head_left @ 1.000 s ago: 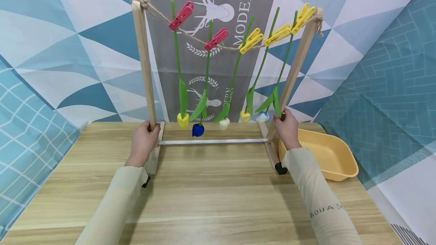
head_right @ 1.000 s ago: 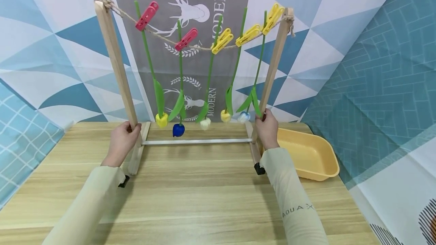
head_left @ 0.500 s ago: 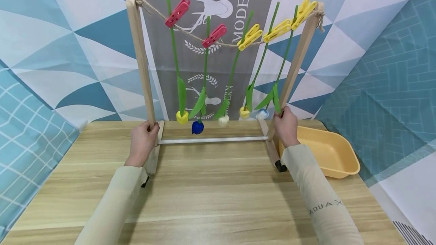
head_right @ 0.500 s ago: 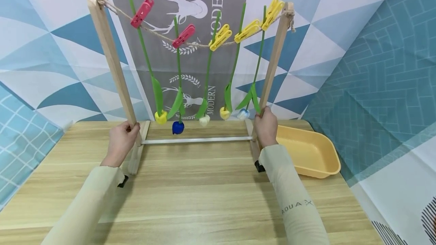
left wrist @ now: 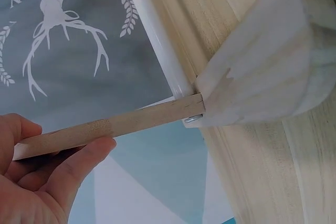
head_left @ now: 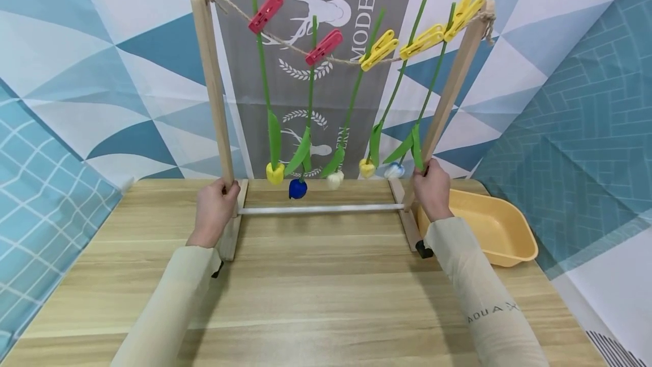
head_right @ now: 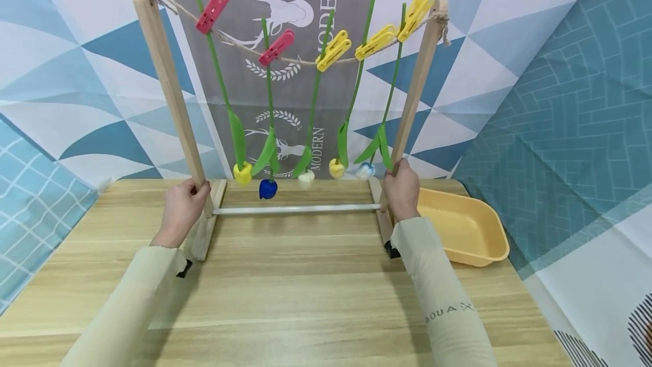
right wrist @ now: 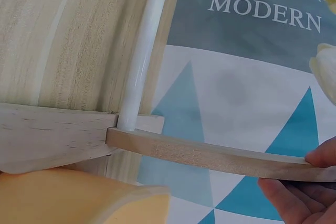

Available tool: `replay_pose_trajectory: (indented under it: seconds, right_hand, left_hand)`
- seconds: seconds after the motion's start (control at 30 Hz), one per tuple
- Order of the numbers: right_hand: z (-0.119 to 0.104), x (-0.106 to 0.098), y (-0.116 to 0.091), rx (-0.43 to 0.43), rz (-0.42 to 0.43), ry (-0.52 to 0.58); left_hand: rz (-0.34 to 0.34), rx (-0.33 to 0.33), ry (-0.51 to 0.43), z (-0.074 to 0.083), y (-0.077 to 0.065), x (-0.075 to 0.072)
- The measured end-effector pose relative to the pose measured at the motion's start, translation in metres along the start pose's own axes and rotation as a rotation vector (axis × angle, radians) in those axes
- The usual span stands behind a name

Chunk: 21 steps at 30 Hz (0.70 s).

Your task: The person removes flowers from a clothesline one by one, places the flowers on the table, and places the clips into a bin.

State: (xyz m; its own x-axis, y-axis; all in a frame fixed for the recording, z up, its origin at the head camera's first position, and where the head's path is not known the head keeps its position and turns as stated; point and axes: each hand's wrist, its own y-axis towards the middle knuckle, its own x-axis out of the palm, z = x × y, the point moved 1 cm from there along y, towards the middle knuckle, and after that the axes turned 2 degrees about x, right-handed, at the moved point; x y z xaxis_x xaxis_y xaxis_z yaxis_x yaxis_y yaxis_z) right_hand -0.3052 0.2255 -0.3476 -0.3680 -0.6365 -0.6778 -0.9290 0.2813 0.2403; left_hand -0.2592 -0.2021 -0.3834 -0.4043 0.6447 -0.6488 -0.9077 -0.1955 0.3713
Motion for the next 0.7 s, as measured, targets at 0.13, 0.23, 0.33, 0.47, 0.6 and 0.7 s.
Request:
replay_pose_trajectory:
  seconds: [0.13,0.23,0.33,0.47,0.6,0.7]
  right_hand:
    - [0.0007,-0.0011,-0.0012,0.018,-0.019,0.013]
    - [0.0018,-0.0017,-0.0029,0.030,-0.025,0.014]
    - [0.0031,-0.0019,-0.0047,0.030,-0.015,0.006]
    - [0.0038,-0.0018,-0.0062,0.022,-0.006,0.001]
    - [0.0033,-0.0020,-0.0074,0.015,-0.010,0.010]
    - [0.0036,-0.0025,-0.0090,0.012,-0.014,0.007]
  left_hand:
    - [-0.002,0.001,-0.007,0.0008,-0.0009,-0.0006]
    - [0.006,0.006,-0.003,0.0011,-0.0012,-0.0006]
    - [0.013,0.010,0.008,0.0012,-0.0016,-0.0009]
    - [0.020,0.013,0.014,0.0019,-0.0024,-0.0024]
    - [0.025,0.020,0.012,0.0027,-0.0034,-0.0041]
    - [0.020,0.024,0.013,0.0027,-0.0043,-0.0048]
